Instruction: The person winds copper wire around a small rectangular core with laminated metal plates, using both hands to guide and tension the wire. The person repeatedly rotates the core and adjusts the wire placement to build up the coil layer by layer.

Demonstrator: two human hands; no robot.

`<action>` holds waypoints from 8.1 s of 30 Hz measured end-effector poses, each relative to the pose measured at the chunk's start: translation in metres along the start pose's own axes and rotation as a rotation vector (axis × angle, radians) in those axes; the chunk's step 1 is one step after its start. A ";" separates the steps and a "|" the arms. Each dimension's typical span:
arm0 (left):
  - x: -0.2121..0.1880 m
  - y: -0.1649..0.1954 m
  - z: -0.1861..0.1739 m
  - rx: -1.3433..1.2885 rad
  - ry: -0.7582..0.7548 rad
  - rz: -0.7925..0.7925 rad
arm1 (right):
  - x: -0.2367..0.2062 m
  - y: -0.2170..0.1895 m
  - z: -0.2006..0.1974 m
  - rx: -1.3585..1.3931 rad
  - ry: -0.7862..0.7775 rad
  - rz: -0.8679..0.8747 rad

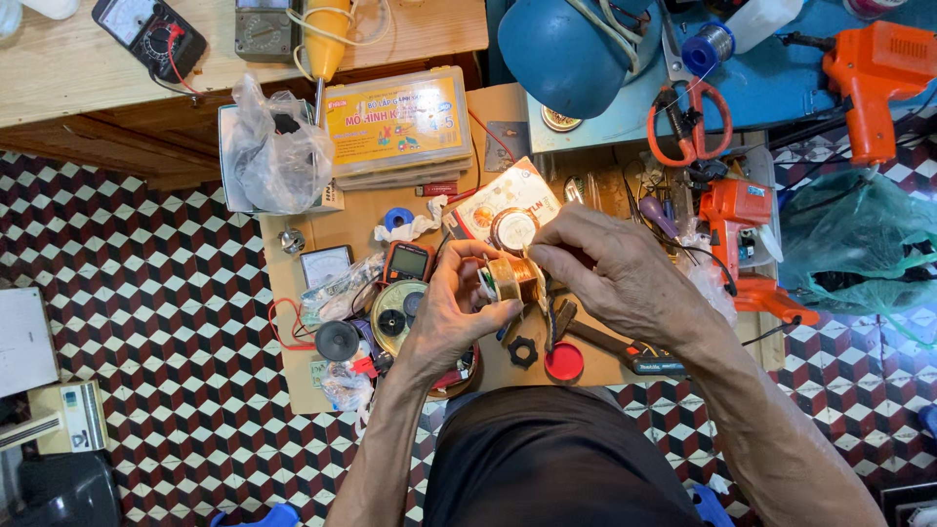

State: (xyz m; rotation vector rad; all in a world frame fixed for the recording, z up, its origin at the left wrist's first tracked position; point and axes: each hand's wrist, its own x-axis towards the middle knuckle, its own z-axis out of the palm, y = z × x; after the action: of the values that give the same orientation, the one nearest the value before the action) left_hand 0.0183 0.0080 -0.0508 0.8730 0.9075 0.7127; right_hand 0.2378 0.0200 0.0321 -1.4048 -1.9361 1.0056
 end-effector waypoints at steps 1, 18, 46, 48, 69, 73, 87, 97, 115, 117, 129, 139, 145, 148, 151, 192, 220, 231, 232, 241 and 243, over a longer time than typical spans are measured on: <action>0.000 -0.001 0.000 0.003 0.007 0.005 | 0.000 -0.001 0.000 -0.002 0.000 -0.001; 0.006 0.001 0.008 -0.242 0.100 0.083 | -0.040 0.046 0.048 0.276 -0.073 0.350; -0.003 0.006 0.017 0.243 -0.040 0.068 | -0.021 0.001 -0.003 -0.148 0.087 -0.028; -0.003 0.008 0.019 0.280 -0.021 0.059 | -0.023 0.002 -0.002 -0.157 0.094 -0.015; 0.003 -0.012 0.046 -0.356 0.361 0.052 | -0.049 0.009 0.041 0.072 0.198 0.428; 0.002 -0.012 0.051 -0.581 0.313 0.055 | -0.048 0.023 0.049 0.179 0.207 0.551; -0.016 -0.007 0.050 -0.572 0.208 -0.092 | -0.042 0.057 0.062 0.925 0.148 0.705; -0.016 -0.013 0.037 -0.462 0.222 -0.078 | -0.041 0.042 0.048 0.262 0.065 0.574; -0.008 -0.020 0.030 -0.382 0.253 -0.023 | -0.033 0.027 0.067 0.239 0.199 0.450; -0.006 -0.022 0.026 -0.384 0.257 -0.047 | -0.033 0.026 0.066 0.239 0.185 0.455; 0.006 -0.012 -0.021 -0.113 0.050 -0.237 | -0.030 0.021 0.062 0.220 0.106 0.432; 0.012 -0.021 -0.037 -0.100 -0.026 -0.215 | -0.025 0.014 0.055 0.173 0.038 0.432; 0.012 -0.032 -0.033 -0.155 0.019 -0.226 | -0.026 0.014 0.054 0.180 0.015 0.453; 0.011 -0.037 -0.030 -0.175 0.052 -0.217 | -0.026 0.013 0.052 0.185 0.019 0.445; 0.010 -0.045 -0.029 -0.240 0.069 -0.225 | -0.023 0.012 0.049 0.190 -0.003 0.426; -0.049 -0.029 -0.003 -0.561 -0.233 -0.541 | -0.055 0.044 0.043 1.004 -0.450 0.355; -0.057 -0.033 0.016 -0.523 -0.281 -0.607 | -0.078 0.029 0.032 0.833 -0.446 0.269; -0.065 -0.029 0.019 -0.586 -0.350 -0.560 | -0.065 0.021 0.011 0.737 -0.630 0.214; -0.066 -0.028 0.020 -0.570 -0.348 -0.580 | -0.068 0.019 0.010 0.726 -0.628 0.198; -0.059 -0.020 0.030 -0.336 -0.125 -0.422 | -0.080 0.039 0.017 0.863 -0.373 0.516; -0.053 -0.020 0.035 -0.306 -0.019 -0.338 | -0.086 0.040 0.028 0.923 -0.215 0.543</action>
State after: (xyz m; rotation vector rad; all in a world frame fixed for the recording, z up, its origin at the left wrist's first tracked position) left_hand 0.0287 -0.0559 -0.0374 0.4404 0.8736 0.5296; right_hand 0.2642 -0.0615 -0.0166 -1.2659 -0.9157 2.0206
